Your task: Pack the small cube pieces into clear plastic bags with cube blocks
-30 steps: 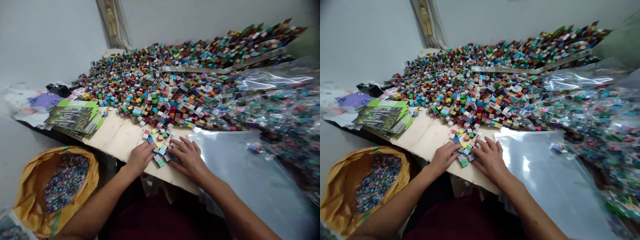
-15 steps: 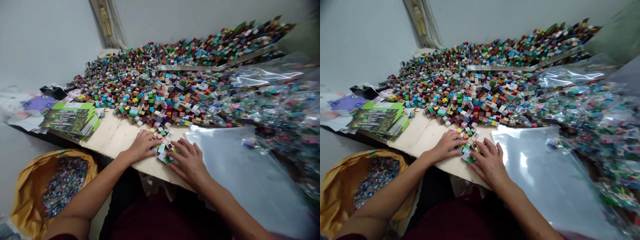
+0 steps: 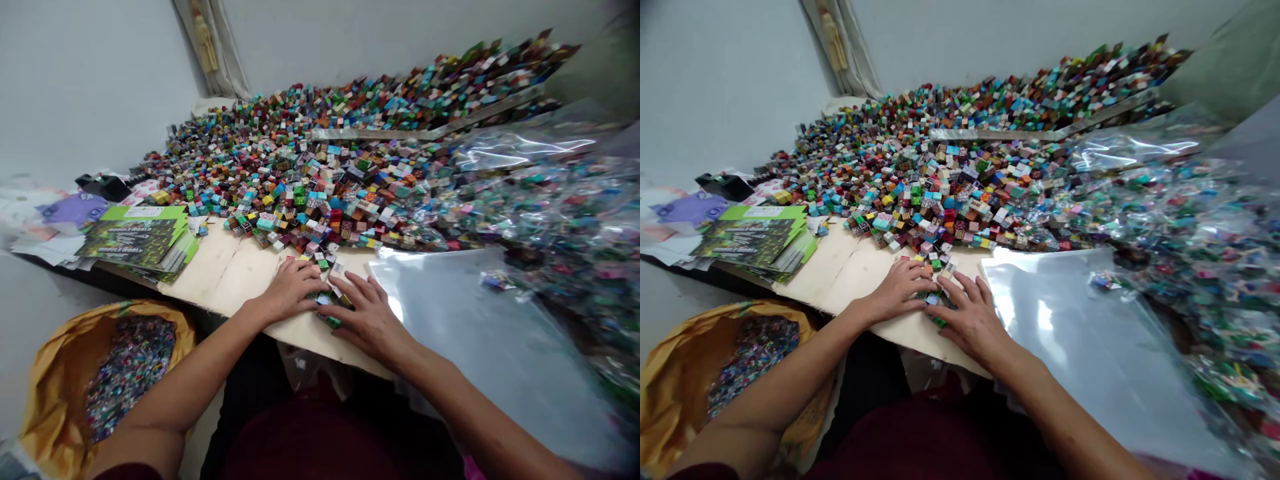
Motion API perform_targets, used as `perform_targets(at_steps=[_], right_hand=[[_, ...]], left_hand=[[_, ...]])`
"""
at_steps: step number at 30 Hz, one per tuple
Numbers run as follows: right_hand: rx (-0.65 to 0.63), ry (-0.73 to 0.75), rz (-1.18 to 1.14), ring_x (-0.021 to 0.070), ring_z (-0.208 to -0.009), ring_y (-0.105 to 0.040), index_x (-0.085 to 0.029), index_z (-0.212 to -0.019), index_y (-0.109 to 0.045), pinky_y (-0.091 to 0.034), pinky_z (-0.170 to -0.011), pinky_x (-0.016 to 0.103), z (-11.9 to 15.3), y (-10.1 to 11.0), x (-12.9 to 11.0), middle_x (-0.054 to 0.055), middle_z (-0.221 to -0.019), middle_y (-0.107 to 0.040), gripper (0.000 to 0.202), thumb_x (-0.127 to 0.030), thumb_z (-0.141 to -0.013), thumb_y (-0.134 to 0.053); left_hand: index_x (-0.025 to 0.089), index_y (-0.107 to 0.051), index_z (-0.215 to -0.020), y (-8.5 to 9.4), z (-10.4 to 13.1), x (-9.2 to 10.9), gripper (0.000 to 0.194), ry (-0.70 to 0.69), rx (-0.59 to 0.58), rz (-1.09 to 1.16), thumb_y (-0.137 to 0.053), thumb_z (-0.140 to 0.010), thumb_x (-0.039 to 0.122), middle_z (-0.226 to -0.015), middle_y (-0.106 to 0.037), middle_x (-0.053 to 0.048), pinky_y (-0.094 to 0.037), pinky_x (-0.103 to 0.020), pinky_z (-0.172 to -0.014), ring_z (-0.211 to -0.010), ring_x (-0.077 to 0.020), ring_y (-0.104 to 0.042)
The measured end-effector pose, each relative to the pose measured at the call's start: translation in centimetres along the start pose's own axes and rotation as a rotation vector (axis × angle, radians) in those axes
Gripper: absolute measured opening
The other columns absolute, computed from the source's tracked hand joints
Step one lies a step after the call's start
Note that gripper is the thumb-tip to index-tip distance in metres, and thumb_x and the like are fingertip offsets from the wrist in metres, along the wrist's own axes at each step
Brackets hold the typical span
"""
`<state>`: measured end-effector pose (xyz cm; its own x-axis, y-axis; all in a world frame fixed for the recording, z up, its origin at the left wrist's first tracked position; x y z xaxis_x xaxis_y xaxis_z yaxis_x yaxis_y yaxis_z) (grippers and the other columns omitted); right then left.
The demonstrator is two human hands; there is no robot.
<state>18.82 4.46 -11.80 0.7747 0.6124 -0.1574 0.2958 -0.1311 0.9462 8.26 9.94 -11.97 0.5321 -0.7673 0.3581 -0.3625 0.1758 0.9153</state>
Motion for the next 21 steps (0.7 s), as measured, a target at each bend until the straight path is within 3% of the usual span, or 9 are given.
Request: perform_targets(at_steps=[5,12,17,21], right_hand=[[-0.074,0.024,-0.023,0.0348,-0.133,-0.03,-0.031,-0.104,-0.066,-0.023,-0.106,0.058,0.4,0.0,-0.3,0.007,-0.142,-0.044,0.04,-0.036,-0.066,-0.077],[0.006,-0.245,0.065,0.0371,-0.132,-0.031,-0.023,-0.104,-0.062,-0.025,-0.101,0.061,1.2,-0.2,3.1,0.011,-0.139,-0.048,0.034,-0.043,-0.076,-0.067],[0.019,-0.204,0.024,0.0358,-0.132,-0.029,-0.023,-0.102,-0.062,-0.022,-0.104,0.058,-1.3,-0.8,1.6,0.009,-0.138,-0.05,0.034,-0.044,-0.076,-0.066],[0.024,-0.172,0.005,0.0378,-0.132,-0.029,-0.025,-0.108,-0.062,-0.021,-0.104,0.06,-1.2,-0.5,1.4,0.009,-0.138,-0.049,0.043,-0.053,-0.075,-0.065]], left_hand=[[0.03,-0.063,-0.113,0.0,-0.3,0.4,0.037,-0.006,-0.029,-0.04,-0.068,-0.077,0.037,-0.118,-0.06,-0.007,-0.027,-0.056,-0.103,-0.118,-0.0312,-0.044],[0.029,-0.059,-0.117,-0.6,0.7,0.8,0.042,-0.014,-0.04,0.032,-0.069,-0.077,0.032,-0.12,-0.063,-0.004,-0.017,-0.059,-0.108,-0.128,-0.03,-0.039],[0.022,-0.059,-0.116,-0.8,1.9,0.5,0.044,0.039,0.06,0.071,-0.067,-0.078,0.043,-0.118,-0.065,-0.009,-0.018,-0.057,-0.111,-0.121,-0.0271,-0.05],[0.021,-0.055,-0.122,-0.7,3.0,0.6,0.051,0.055,0.12,0.059,-0.063,-0.079,0.047,-0.121,-0.064,-0.009,-0.02,-0.057,-0.11,-0.123,-0.0279,-0.049]])
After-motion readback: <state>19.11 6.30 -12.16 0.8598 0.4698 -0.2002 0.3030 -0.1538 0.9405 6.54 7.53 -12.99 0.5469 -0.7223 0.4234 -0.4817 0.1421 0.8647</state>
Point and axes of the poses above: each hand's wrist, its own z-axis away from the middle knuckle, its own y-axis out of the back of the hand, x = y × z, the point moved 8 cm from there along -z, towards the middle knuckle
